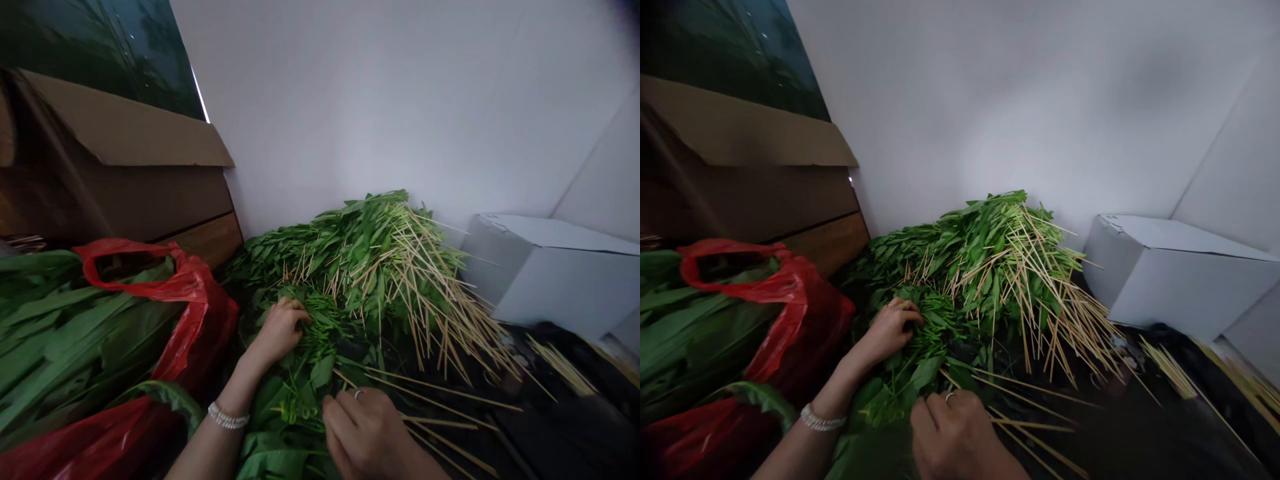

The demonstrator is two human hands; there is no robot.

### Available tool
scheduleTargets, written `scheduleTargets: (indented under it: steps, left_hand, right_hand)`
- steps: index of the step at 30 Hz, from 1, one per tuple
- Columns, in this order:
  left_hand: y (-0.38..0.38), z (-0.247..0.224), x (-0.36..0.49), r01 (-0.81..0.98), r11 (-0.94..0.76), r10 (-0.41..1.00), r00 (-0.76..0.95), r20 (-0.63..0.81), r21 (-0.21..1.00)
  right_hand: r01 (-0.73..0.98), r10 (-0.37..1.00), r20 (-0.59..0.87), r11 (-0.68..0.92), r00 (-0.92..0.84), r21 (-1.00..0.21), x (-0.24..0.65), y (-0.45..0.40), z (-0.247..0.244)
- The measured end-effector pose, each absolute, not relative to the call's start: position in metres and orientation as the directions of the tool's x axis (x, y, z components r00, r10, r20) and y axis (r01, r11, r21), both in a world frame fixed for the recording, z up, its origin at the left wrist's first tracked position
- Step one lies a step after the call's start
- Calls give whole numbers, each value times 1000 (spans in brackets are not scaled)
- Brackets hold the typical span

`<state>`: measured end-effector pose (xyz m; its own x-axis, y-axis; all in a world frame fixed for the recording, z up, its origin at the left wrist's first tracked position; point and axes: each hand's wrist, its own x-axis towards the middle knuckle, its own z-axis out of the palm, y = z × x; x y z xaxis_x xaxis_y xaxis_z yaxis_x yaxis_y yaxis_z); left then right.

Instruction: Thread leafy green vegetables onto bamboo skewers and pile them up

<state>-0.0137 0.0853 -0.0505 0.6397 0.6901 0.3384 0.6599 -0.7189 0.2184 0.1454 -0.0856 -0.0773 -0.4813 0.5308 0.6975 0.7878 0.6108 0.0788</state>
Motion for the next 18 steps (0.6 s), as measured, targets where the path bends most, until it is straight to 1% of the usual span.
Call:
scheduleTargets:
  steps: [3,6,9,11,13,15,16,18]
  left_hand:
    - [85,-49,-13,691,-698,708,627,325,187]
    - [82,-44,-10,657,-719,677,586,445,228]
    - [78,-37,-6,515,-778,612,492,620,359]
    - [73,-34,-2,386,-770,636,400,660,509]
    - [68,-32,3,247,-680,729,331,599,691]
    - [63,-32,8,116,-523,825,316,468,844]
    - [61,-32,10,63,-440,857,328,398,896]
    - [57,-31,13,-16,-302,887,363,287,953]
  right_hand:
    - [790,525,706,608,-476,81,146,-85,-77]
    - [798,533,702,597,-472,84,146,-86,-76]
    - [825,570,699,563,-432,51,148,-86,-74]
    - [854,609,711,519,-351,-23,151,-85,-73]
    - [866,661,716,473,-226,-163,156,-83,-72]
    - [846,711,696,427,-97,-318,162,-81,-71]
    - [834,730,682,402,-43,-378,165,-80,-71]
    - [822,750,661,352,39,-448,170,-77,-71]
